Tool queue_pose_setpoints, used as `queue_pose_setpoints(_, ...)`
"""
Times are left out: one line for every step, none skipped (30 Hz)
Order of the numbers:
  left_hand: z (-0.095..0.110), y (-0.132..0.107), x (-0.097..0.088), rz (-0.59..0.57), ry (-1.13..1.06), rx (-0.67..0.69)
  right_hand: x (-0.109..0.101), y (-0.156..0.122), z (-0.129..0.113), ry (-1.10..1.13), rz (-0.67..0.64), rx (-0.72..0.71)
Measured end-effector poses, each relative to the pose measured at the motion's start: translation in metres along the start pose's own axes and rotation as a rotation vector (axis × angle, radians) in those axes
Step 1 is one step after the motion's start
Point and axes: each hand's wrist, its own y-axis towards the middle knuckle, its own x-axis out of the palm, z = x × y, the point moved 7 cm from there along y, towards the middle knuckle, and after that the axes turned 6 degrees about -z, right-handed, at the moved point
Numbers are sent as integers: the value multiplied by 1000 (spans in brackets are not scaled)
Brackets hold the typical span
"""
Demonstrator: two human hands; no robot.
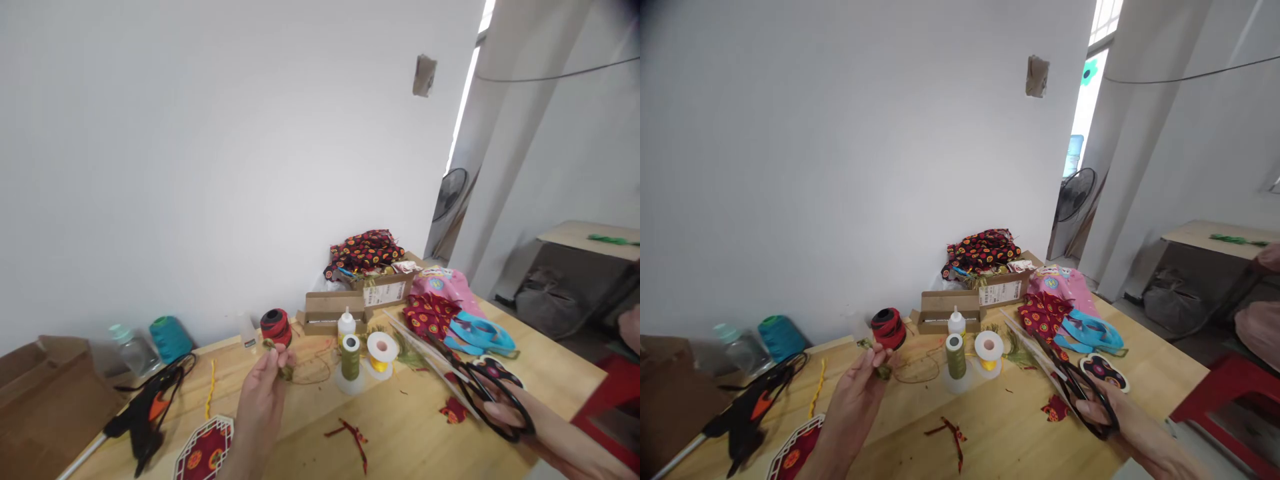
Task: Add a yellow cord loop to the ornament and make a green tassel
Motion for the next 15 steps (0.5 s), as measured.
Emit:
queue_pose_setpoints(0,0,0,2,9,-3,2,0,-3,-3,-17,8)
queue_pose_setpoints(0,1,0,2,29,-4,3,0,-5,-11,-36,16)
queue_pose_setpoints(0,1,1,-4,53,-4,3,0,-6,-18,-58,23)
queue_pose_setpoints(0,1,2,-17,74,-3,4,1,-7,-19,-82,27)
queue_pose_setpoints(0,2,4,-34,89,-4,4,2,-8,-9,-107,28)
queue_pose_setpoints(0,2,5,-50,96,-4,3,3,-9,8,-133,20)
queue_pose_setpoints(0,3,6,-63,97,-2,3,5,-10,22,-159,3)
queue_pose_setpoints(-1,3,7,-70,94,0,2,6,-12,24,-188,-18)
queue_pose_setpoints(-2,4,6,-73,88,-2,2,7,-14,6,-218,-41)
queue_pose_setpoints(-3,4,5,-71,81,-6,3,9,-15,-29,-243,-66)
queue_pose_setpoints(-4,5,4,-68,74,-10,2,10,-16,-75,-253,-94)
queue_pose_setpoints(-5,5,3,-64,65,-13,2,12,-18,-123,-254,-120)
queue_pose_setpoints(-5,6,2,-62,57,-17,1,14,-19,-162,-240,-143)
queue_pose_setpoints(-5,6,1,-67,52,-16,0,16,-20,-188,-211,-165)
queue_pose_setpoints(-5,6,1,-75,49,-11,-3,19,-22,-201,-164,-181)
